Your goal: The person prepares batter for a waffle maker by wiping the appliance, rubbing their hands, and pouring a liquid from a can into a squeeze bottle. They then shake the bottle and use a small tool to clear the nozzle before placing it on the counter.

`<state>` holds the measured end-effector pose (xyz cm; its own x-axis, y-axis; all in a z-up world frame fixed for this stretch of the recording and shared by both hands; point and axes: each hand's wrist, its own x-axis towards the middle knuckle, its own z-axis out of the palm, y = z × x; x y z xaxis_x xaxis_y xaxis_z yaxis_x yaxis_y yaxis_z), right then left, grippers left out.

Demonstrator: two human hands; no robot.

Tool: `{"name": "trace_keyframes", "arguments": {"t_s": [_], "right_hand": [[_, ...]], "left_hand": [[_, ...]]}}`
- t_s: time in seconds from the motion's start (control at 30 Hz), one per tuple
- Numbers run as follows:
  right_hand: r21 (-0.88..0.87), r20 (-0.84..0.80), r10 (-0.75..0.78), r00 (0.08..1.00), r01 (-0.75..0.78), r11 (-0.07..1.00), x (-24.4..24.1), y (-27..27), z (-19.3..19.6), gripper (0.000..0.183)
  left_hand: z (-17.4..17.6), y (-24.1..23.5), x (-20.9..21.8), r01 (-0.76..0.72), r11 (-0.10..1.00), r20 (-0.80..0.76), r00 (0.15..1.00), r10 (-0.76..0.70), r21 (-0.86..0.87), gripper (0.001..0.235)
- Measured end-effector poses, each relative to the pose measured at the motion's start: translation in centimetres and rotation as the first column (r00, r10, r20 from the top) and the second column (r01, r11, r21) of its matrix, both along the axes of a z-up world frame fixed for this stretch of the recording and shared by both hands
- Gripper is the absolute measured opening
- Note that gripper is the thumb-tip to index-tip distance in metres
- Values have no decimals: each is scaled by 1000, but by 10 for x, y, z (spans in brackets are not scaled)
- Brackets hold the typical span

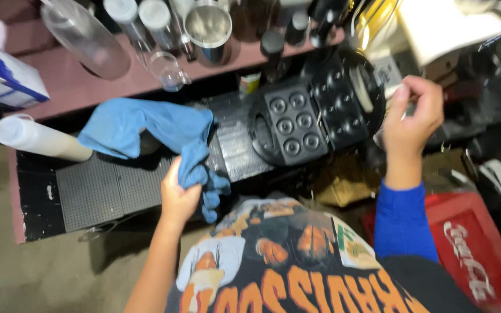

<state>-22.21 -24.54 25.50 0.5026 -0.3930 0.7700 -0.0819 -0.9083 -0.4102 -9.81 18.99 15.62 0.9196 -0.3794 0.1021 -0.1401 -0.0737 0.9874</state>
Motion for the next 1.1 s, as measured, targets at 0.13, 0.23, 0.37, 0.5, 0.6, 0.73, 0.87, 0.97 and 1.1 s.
{"name": "trace_keyframes", "arguments": {"t_s": [0.13, 0.23, 0.37, 0.5, 0.6, 0.73, 0.87, 0.97, 1.1], "right_hand": [[112, -48, 234, 971, -227, 967, 8, 36, 27, 8], [283, -205, 536, 819, -475, 834, 21, 69, 19, 20], [799, -221, 968, 115, -548, 247, 49, 122, -36, 82], [927, 335, 920, -202, -107, -361, 58, 186, -114, 80], [894, 423, 905, -40, 178, -410, 58, 214, -144, 66], [940, 337, 940, -56, 79, -332, 72, 245, -139, 53], [935, 303, 951, -64, -175, -310, 87, 283, -105, 47], [867, 208, 951, -229, -408, -288, 71, 330, -64, 44], [803, 81, 842, -533, -466, -372, 15, 407, -30, 47]], "left_hand": [[18, -17, -18, -42, 999, 32, 999, 42, -4, 52], [28, -30, -33, -120, 993, 45, 992, 120, -2, 56], [45, -45, -65, -256, 949, -6, 966, 259, -183, 57], [39, -46, -100, -411, 845, -166, 912, 376, -343, 54], [14, -31, -126, -528, 741, -279, 849, 449, -415, 45], [-16, 19, -164, -657, 684, -350, 751, 559, -317, 51], [-36, 63, -211, -867, 480, -419, 489, 765, -135, 72], [-24, 85, -255, -910, 394, -511, 403, 759, -132, 77], [11, 114, -301, -916, 281, -631, 401, 664, -286, 79]]}}
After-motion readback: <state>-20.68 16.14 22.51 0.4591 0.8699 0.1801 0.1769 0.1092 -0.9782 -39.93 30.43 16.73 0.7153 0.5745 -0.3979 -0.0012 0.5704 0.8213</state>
